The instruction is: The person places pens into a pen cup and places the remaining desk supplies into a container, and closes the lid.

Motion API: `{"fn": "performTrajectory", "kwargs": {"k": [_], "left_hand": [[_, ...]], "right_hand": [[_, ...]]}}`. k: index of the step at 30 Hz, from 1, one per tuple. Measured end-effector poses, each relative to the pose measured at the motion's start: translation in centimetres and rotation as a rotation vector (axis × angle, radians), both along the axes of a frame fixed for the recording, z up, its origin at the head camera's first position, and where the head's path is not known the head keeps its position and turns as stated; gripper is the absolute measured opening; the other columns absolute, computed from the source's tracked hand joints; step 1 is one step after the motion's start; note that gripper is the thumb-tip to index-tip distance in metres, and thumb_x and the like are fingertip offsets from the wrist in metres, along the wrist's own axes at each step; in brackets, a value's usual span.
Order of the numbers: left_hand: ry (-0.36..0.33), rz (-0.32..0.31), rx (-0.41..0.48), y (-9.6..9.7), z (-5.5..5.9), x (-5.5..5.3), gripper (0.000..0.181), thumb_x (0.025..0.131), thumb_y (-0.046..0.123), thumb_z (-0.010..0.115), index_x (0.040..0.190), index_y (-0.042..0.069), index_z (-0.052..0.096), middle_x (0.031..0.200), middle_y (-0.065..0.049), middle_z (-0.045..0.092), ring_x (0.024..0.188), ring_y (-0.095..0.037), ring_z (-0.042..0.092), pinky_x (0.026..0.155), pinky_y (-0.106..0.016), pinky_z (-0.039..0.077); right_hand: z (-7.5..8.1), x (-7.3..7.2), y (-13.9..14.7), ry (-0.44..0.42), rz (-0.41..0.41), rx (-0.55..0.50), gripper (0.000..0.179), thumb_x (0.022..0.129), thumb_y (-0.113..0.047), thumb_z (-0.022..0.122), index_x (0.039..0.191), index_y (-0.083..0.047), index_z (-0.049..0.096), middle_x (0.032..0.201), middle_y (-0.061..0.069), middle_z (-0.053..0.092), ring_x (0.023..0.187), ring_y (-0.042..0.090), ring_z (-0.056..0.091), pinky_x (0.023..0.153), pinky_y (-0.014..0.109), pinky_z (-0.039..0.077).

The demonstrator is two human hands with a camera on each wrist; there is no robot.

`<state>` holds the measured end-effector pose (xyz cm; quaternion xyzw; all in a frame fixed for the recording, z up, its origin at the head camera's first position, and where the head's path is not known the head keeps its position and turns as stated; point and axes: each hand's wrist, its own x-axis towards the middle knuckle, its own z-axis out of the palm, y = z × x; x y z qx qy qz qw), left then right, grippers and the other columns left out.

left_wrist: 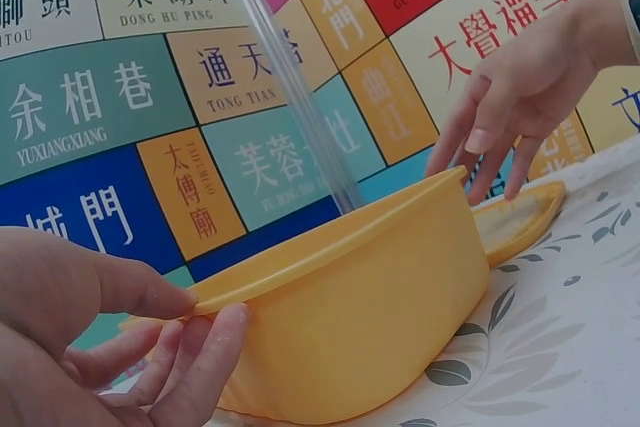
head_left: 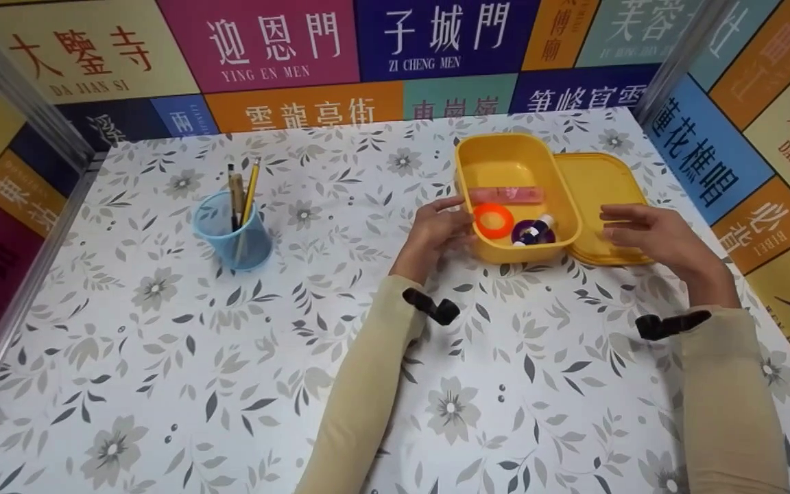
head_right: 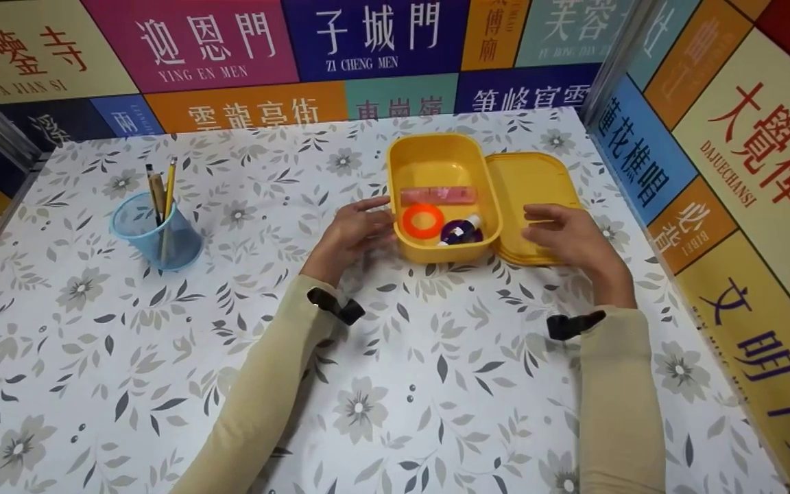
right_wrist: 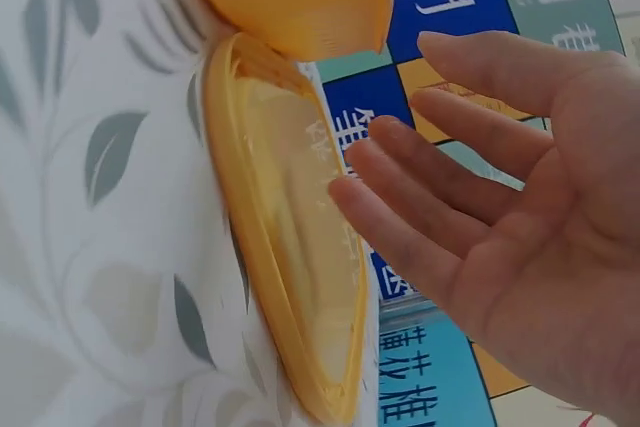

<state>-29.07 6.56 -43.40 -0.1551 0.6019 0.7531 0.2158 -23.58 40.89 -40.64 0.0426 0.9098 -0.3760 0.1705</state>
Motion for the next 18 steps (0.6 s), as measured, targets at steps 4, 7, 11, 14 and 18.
{"fn": "performTrajectory", "kwargs": {"k": [4, 7, 11, 14, 18], "left_hand": [[-0.008, 0.008, -0.001, -0.3, 0.0, -0.2, 0.041, 0.087, 0.007, 0.072, 0.127, 0.014, 0.062, 0.094, -0.011, 0.076, 0.068, -0.018, 0.071, 0.089, -0.039, 0.062], [-0.008, 0.010, 0.010, -0.4, -0.1, -0.2, 0.042, 0.087, 0.007, 0.072, 0.127, 0.014, 0.062, 0.096, -0.011, 0.075, 0.072, -0.019, 0.072, 0.089, -0.039, 0.062], [-0.005, 0.005, 0.020, -0.4, -0.1, -0.2, 0.041, 0.088, 0.007, 0.072, 0.126, 0.014, 0.062, 0.097, -0.011, 0.075, 0.074, -0.019, 0.073, 0.087, -0.038, 0.062], [-0.005, -0.002, 0.020, -0.5, -0.1, -0.2, 0.040, 0.087, 0.008, 0.072, 0.126, 0.014, 0.062, 0.094, -0.009, 0.075, 0.075, -0.018, 0.073, 0.087, -0.037, 0.062], [-0.009, -0.007, 0.012, -0.5, 0.0, -0.2, 0.042, 0.087, 0.008, 0.073, 0.128, 0.014, 0.062, 0.097, -0.010, 0.076, 0.073, -0.019, 0.073, 0.088, -0.039, 0.062]], "right_hand": [[-0.1, -0.2, -0.6, 0.031, -0.005, 0.030, 0.073, 0.091, -0.059, 0.063, 0.152, -0.024, 0.044, 0.156, 0.012, 0.044, 0.137, 0.028, 0.044, 0.079, -0.001, 0.042], [-0.3, -0.5, -1.0, 0.028, -0.005, 0.053, 0.069, 0.092, -0.055, 0.065, 0.150, -0.022, 0.047, 0.152, 0.015, 0.047, 0.133, 0.030, 0.047, 0.076, 0.001, 0.045], [-0.5, -0.5, -0.4, 0.055, -0.048, 0.068, 0.067, 0.092, -0.054, 0.065, 0.147, -0.019, 0.050, 0.148, 0.016, 0.051, 0.121, 0.022, 0.054, 0.076, 0.005, 0.049], [-0.6, -0.4, 0.7, 0.089, -0.105, 0.052, 0.067, 0.092, -0.052, 0.066, 0.146, -0.015, 0.052, 0.145, 0.015, 0.053, 0.103, 0.006, 0.059, 0.078, 0.010, 0.053], [-1.0, -0.2, 2.3, 0.116, -0.148, 0.023, 0.067, 0.091, -0.050, 0.068, 0.144, -0.010, 0.053, 0.124, -0.008, 0.064, 0.088, -0.005, 0.061, 0.077, 0.014, 0.056]]}}
